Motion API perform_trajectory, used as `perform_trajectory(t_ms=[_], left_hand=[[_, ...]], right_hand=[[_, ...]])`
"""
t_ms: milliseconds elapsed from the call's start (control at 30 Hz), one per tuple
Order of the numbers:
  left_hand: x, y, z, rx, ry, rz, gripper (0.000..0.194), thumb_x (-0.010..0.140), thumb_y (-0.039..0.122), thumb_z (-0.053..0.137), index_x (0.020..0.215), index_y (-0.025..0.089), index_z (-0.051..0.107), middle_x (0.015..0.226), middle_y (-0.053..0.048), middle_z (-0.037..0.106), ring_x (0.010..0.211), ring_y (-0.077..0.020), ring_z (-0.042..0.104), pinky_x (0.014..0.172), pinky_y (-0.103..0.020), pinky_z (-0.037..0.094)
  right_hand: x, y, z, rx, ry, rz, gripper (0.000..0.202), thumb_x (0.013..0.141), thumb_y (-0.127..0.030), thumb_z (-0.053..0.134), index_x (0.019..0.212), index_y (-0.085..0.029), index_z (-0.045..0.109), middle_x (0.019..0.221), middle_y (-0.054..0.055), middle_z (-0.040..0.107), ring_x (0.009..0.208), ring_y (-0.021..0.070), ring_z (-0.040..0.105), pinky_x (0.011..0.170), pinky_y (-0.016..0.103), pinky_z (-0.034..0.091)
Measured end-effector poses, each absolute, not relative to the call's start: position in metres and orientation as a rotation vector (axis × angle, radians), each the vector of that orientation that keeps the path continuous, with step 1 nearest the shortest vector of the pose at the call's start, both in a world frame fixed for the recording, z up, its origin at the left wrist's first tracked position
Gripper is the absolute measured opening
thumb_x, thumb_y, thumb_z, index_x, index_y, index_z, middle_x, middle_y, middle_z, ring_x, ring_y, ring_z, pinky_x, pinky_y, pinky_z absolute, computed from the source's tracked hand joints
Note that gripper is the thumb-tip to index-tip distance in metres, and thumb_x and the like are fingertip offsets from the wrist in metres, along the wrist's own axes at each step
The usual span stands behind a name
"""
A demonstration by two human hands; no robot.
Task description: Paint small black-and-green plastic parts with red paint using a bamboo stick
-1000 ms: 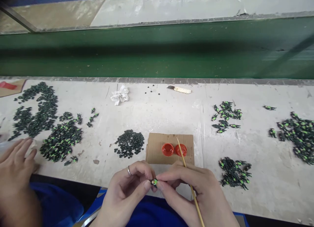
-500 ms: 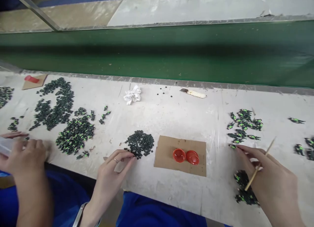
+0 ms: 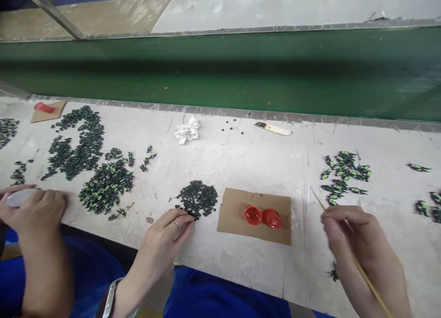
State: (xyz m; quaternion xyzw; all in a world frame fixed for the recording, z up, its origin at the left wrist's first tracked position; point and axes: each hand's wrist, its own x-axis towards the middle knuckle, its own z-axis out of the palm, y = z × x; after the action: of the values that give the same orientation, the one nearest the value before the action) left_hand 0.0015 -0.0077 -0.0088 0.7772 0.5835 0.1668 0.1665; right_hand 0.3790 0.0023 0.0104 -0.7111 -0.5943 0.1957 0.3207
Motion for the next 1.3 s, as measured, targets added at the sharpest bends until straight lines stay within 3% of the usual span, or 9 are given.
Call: perform_trajectory(t_ms=[133, 300, 433, 767, 1000, 1200, 1300], left_hand=[[0.002, -0.001, -0.006, 2.299, 1.627, 0.360, 0.016, 0.099, 0.008, 0.057, 0.092, 0.017, 0.068, 0.092, -0.008, 0.074, 0.080, -0.0235, 0.072, 0.073, -0.039, 0.061], [0.007, 0.009, 0.001, 2.373, 1.566, 0.174, 0.018, 0.098, 0.006, 0.058, 0.086, 0.017, 0.067, 0.086, -0.005, 0.072, 0.078, -0.0238, 0.070, 0.071, -0.039, 0.058], [0.011, 0.016, 0.008, 2.392, 1.537, 0.062, 0.020, 0.096, 0.006, 0.059, 0.082, 0.018, 0.066, 0.082, -0.004, 0.070, 0.076, -0.0245, 0.070, 0.070, -0.040, 0.055], [0.011, 0.014, 0.005, 2.300, 1.571, 0.126, 0.016, 0.098, 0.007, 0.059, 0.089, 0.016, 0.068, 0.089, -0.007, 0.072, 0.081, -0.0261, 0.069, 0.074, -0.042, 0.054], [0.007, 0.010, 0.000, 2.031, 1.542, 0.382, 0.022, 0.099, 0.009, 0.054, 0.088, 0.016, 0.072, 0.090, -0.010, 0.073, 0.082, -0.0282, 0.070, 0.075, -0.044, 0.053], [0.027, 0.007, 0.020, 1.517, 1.397, 0.735, 0.013, 0.093, 0.013, 0.066, 0.088, 0.021, 0.076, 0.088, -0.004, 0.074, 0.080, -0.0180, 0.071, 0.075, -0.029, 0.055], [0.046, 0.004, 0.031, 1.159, 1.294, 0.847, 0.007, 0.091, 0.019, 0.074, 0.085, 0.022, 0.076, 0.082, -0.001, 0.078, 0.077, -0.0152, 0.074, 0.073, -0.024, 0.058]], right_hand=[[0.353, 0.002, 0.035, -1.669, -1.774, 0.601, 0.002, 0.094, -0.040, 0.069, 0.093, -0.037, 0.070, 0.089, 0.001, 0.073, 0.076, 0.0214, 0.072, 0.057, 0.028, 0.061], [0.326, 0.008, 0.035, -1.509, -1.933, 0.629, 0.024, 0.104, -0.020, 0.049, 0.101, -0.034, 0.069, 0.089, -0.003, 0.075, 0.076, 0.0148, 0.073, 0.062, 0.022, 0.061], [0.309, 0.012, 0.023, -1.429, -2.004, 0.691, 0.025, 0.103, -0.014, 0.047, 0.100, -0.029, 0.066, 0.089, -0.002, 0.071, 0.077, 0.0130, 0.071, 0.066, 0.022, 0.058], [0.301, 0.006, 0.015, -1.427, -1.974, 0.751, 0.024, 0.104, -0.009, 0.044, 0.100, -0.027, 0.060, 0.089, -0.001, 0.064, 0.083, 0.0140, 0.068, 0.072, 0.025, 0.054], [0.302, 0.009, 0.008, -1.406, -1.861, 0.783, 0.026, 0.105, -0.021, 0.046, 0.097, -0.030, 0.069, 0.084, -0.004, 0.068, 0.073, 0.0123, 0.068, 0.063, 0.022, 0.055], [0.307, 0.007, 0.024, -1.539, -1.562, 0.828, 0.036, 0.108, -0.030, 0.044, 0.083, -0.031, 0.070, 0.076, -0.005, 0.069, 0.067, 0.0111, 0.066, 0.061, 0.016, 0.056], [0.300, 0.000, 0.039, -1.488, -1.375, 0.878, 0.031, 0.106, -0.031, 0.048, 0.082, -0.028, 0.067, 0.077, -0.001, 0.066, 0.074, 0.0152, 0.064, 0.065, 0.021, 0.056]])
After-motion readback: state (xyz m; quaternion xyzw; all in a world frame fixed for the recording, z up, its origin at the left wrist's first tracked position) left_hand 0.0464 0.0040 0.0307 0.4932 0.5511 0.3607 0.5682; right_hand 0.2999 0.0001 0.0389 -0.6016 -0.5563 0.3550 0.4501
